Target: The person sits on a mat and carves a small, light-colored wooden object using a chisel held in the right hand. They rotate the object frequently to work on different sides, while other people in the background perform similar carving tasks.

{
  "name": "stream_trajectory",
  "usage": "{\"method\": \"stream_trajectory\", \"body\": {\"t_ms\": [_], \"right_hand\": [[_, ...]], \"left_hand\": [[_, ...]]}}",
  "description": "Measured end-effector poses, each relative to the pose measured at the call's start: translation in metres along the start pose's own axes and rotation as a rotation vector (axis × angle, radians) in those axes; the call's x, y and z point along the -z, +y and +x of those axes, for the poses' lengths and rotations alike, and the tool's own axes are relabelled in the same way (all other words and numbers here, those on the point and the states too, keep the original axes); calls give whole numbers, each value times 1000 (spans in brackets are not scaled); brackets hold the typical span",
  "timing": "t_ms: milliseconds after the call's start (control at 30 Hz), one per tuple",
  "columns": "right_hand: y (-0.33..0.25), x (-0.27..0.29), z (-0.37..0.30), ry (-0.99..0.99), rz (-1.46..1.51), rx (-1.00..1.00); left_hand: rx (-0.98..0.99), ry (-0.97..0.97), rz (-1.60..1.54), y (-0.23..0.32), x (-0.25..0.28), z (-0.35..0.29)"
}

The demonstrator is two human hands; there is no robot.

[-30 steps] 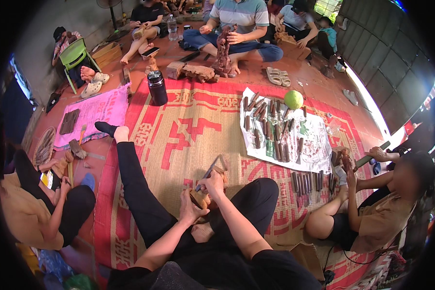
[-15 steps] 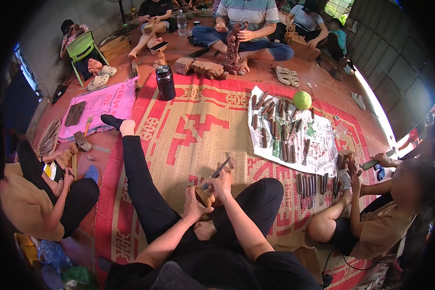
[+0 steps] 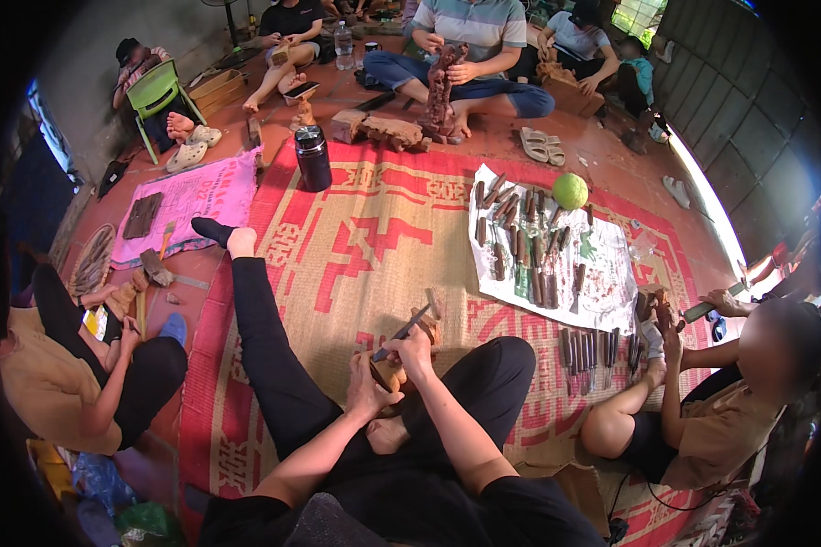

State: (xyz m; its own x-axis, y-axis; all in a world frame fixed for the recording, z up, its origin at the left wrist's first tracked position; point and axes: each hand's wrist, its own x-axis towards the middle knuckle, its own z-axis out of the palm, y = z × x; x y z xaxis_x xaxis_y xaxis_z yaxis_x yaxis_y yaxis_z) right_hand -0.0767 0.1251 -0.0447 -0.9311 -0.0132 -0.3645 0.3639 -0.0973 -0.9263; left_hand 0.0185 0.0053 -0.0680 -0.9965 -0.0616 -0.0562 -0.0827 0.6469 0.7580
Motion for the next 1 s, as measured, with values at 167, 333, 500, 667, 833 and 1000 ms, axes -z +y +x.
{"method": "stream_trajectory", "body": {"t_ms": [167,333,500,667,833,1000], "right_hand": [[-9,8,-1,26,-211,22],[-5,-1,-5,-49,43,19],[-5,10,0,10,-166,40],[-1,0,-6,-62,70,50],[-12,12,-4,24,-40,17],[-7,4,-6,-26,57,5]], "left_hand": [[-55,41,20,-7,-5,-1],[-57,42,17,-2,-2,1],[-55,41,-7,-4,-2,0],[-68,52,-18,-3,-2,1],[-73,62,-36,-4,-1,2],[-62,57,-93,-5,1,4]]}}
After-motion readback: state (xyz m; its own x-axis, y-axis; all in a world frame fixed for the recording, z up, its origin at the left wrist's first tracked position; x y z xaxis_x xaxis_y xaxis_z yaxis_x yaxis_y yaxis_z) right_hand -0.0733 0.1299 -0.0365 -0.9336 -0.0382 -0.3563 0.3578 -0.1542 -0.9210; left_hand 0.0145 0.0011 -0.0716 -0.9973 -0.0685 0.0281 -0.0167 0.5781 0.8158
